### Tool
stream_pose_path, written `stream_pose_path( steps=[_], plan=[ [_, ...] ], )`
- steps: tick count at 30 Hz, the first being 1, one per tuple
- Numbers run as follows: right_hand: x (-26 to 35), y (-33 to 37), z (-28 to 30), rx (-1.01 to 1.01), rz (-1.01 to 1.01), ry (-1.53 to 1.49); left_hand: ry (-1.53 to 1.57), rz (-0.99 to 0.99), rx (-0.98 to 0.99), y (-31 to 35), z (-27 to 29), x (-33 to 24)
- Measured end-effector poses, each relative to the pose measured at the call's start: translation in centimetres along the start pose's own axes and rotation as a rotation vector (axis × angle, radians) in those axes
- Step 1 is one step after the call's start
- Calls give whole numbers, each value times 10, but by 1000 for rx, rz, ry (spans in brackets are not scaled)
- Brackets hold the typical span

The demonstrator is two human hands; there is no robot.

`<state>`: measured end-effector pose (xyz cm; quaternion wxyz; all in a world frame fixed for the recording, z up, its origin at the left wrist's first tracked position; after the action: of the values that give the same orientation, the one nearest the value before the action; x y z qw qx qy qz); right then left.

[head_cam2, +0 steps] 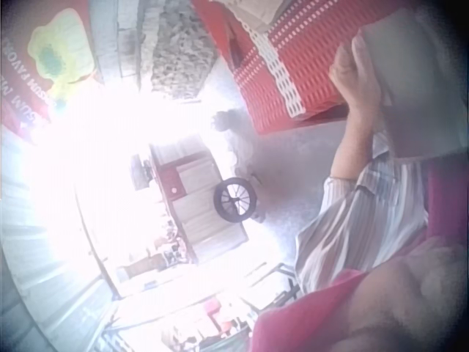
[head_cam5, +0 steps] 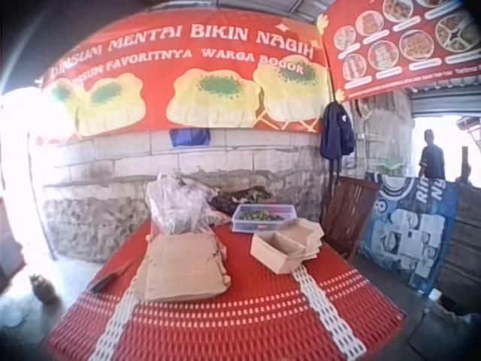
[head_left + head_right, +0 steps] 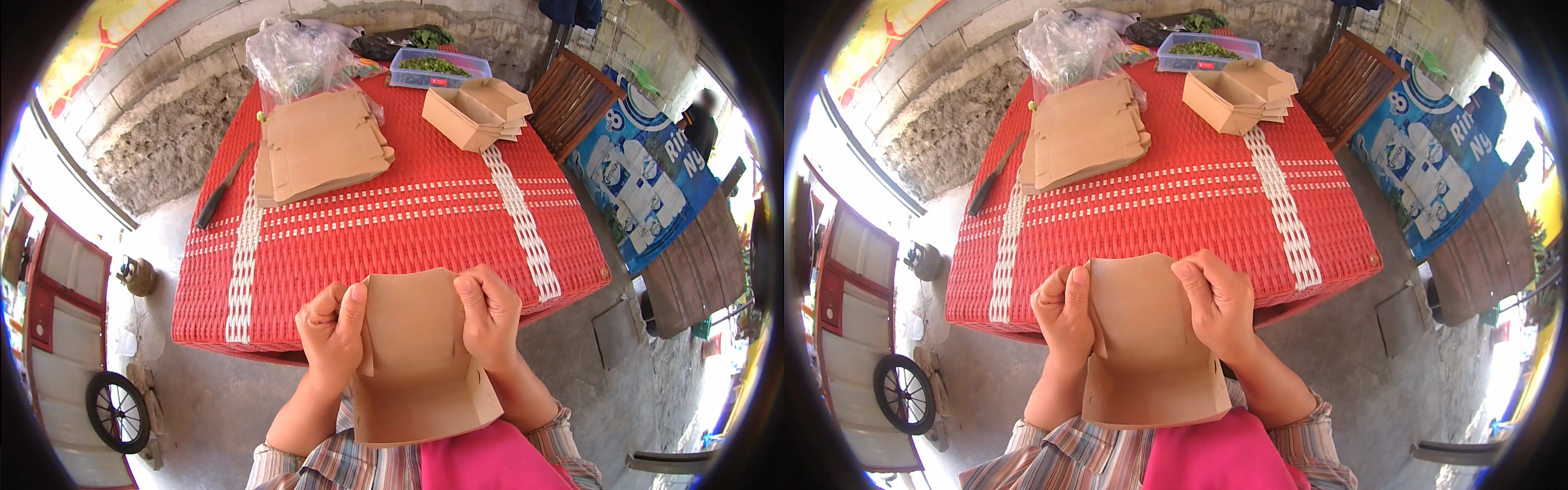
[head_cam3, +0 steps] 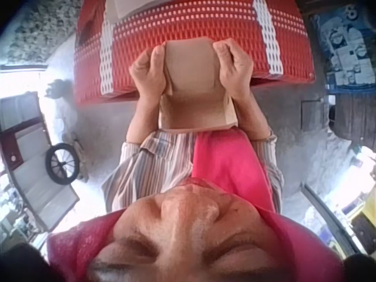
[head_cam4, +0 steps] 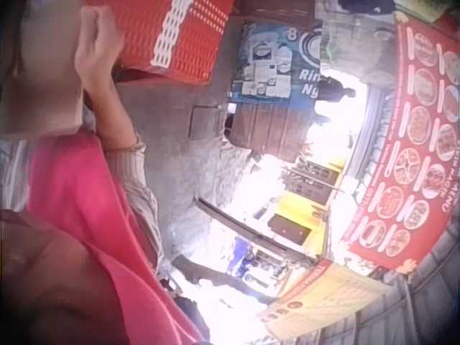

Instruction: The person assembles flat cardboard sheets into small rectangular boxes by hand. They fold the pre-scored flaps, tuck the tabs into slots, and secure the structure without using any tools. The finished boxes are stacked on the table.

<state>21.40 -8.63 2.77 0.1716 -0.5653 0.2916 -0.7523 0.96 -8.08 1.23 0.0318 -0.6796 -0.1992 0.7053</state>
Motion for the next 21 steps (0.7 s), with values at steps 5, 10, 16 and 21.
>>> stream_pose_path(
  steps=[5,10,16,21],
  plan=[
    [-7,0,-2,38,-51,-2,228,102,96,-4,-5,16],
    [12,-9,35,-326,159,280,537,224,455,-6,-22,15],
    [8,-17,58,-519,145,248,578,248,723,25,-25,33],
    [-24,-33,44,-364,-174,-185,706,371,696,30,-21,45]
  ],
)
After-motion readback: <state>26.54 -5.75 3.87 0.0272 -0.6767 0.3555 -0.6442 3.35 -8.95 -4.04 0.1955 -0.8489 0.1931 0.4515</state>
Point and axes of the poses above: each hand's wrist, its own y-axis away from the middle knuckle, its own z-axis out of the back of the hand, x = y × z, the point moved 7 cm from there along -y, towards the middle knuckle, and after that the axes turned 4 degrees about z, right-handed, at the moved point
